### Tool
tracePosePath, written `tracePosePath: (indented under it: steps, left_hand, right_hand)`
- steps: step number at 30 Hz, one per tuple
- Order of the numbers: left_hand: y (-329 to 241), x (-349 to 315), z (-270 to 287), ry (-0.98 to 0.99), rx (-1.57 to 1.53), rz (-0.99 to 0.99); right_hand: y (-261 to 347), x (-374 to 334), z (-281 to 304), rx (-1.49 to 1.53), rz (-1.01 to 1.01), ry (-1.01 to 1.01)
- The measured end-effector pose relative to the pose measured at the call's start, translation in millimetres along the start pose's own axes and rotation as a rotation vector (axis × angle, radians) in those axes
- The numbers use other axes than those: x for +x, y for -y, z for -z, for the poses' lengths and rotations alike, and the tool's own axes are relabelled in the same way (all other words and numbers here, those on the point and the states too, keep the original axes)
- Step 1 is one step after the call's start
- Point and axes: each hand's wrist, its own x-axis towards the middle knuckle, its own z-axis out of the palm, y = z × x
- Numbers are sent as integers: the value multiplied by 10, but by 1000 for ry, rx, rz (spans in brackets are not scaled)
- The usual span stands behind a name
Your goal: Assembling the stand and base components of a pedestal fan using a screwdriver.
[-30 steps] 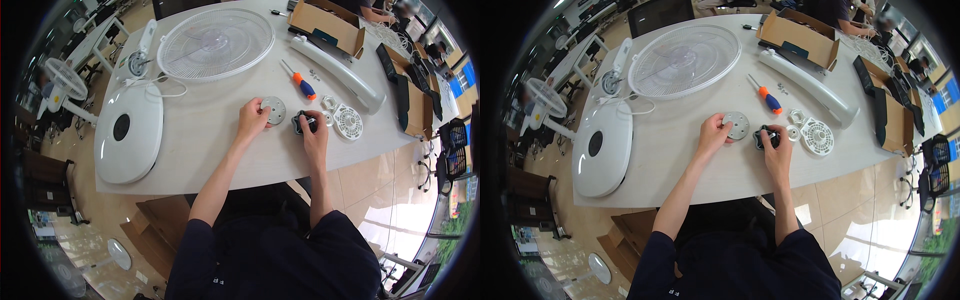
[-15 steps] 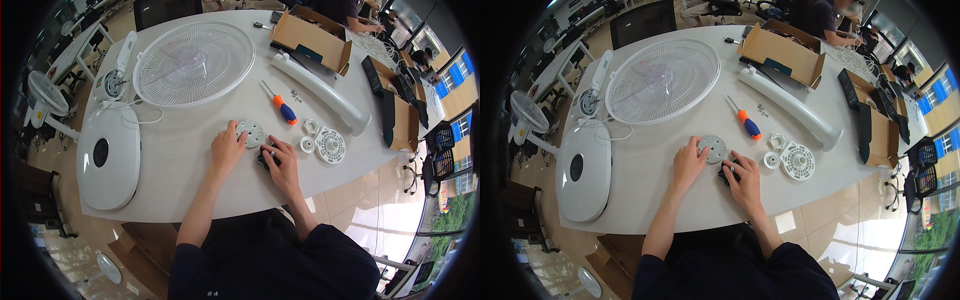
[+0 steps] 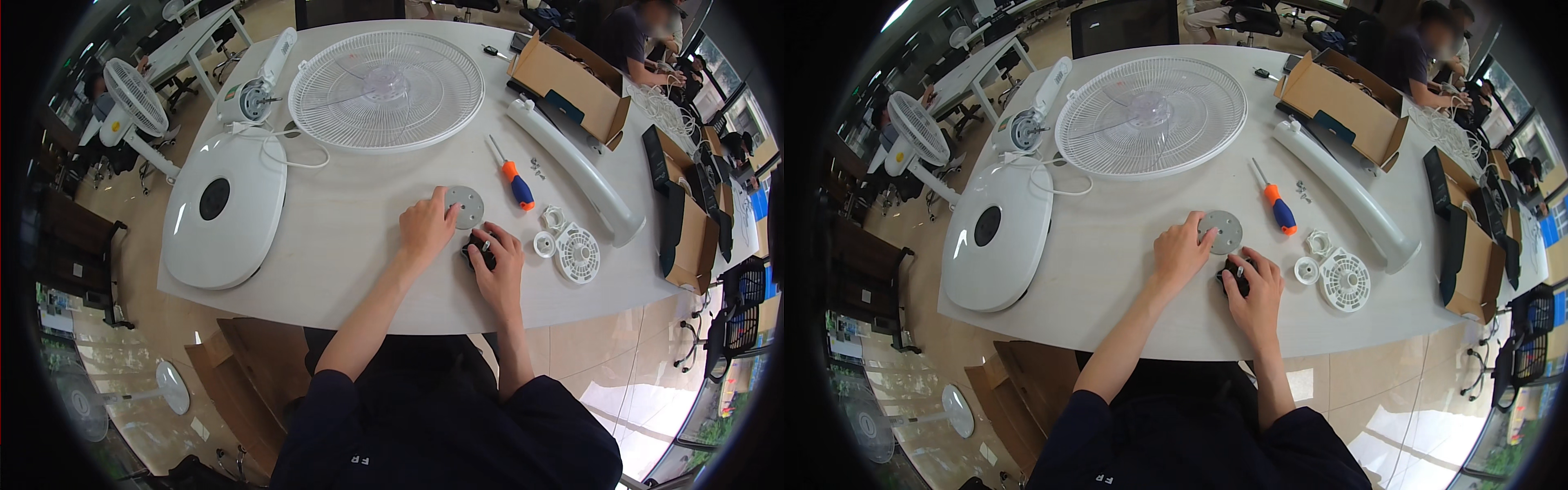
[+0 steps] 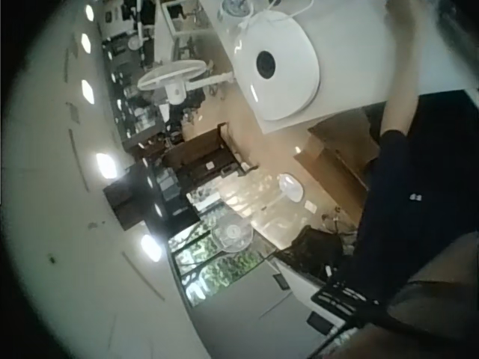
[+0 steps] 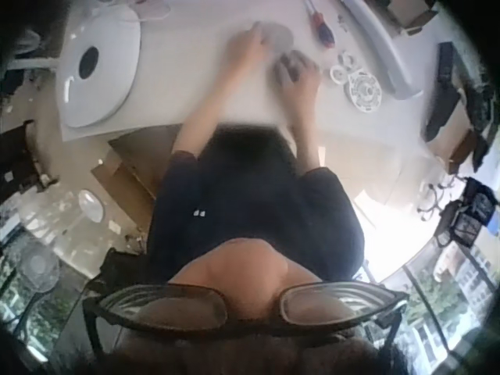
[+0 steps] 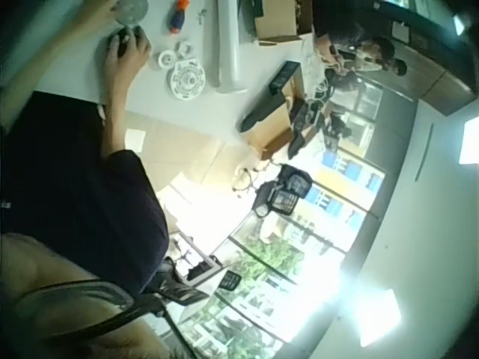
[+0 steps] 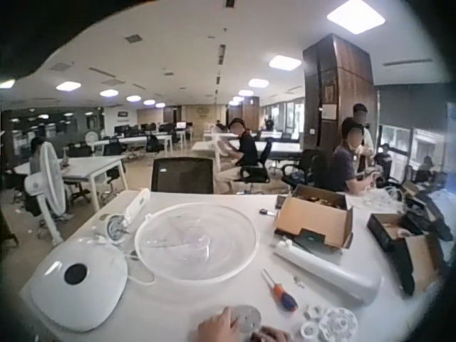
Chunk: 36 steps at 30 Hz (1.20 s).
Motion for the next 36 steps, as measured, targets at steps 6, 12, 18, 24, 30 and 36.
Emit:
tracePosePath:
  steps: [6,12,18,24,30,36]
  left_hand:
    - [99,-41,-43,-48,-190,-36]
    - [119,-306,123,-72,-524,-111]
    - [-501,-1158,920,173,-789,-335]
    - [-1580,-2073,2198,342,-534,-1156]
    - [-2251,-2543,2655,571,-748,-1305]
    - [-2195,-2427,2985,792,-617,-1216]
  right_hand:
    - [-11,-52,31,-31,45,6]
    - [-56,-70,-28,-29,-47,-149]
    - [-54,-99,-54,-105,152,-414]
    - [-5,-133,-89,-68,211,-382]
    - [-53,-147,-103,-47,209,-347]
    - [-59,-117,-103,-62,232,-343]
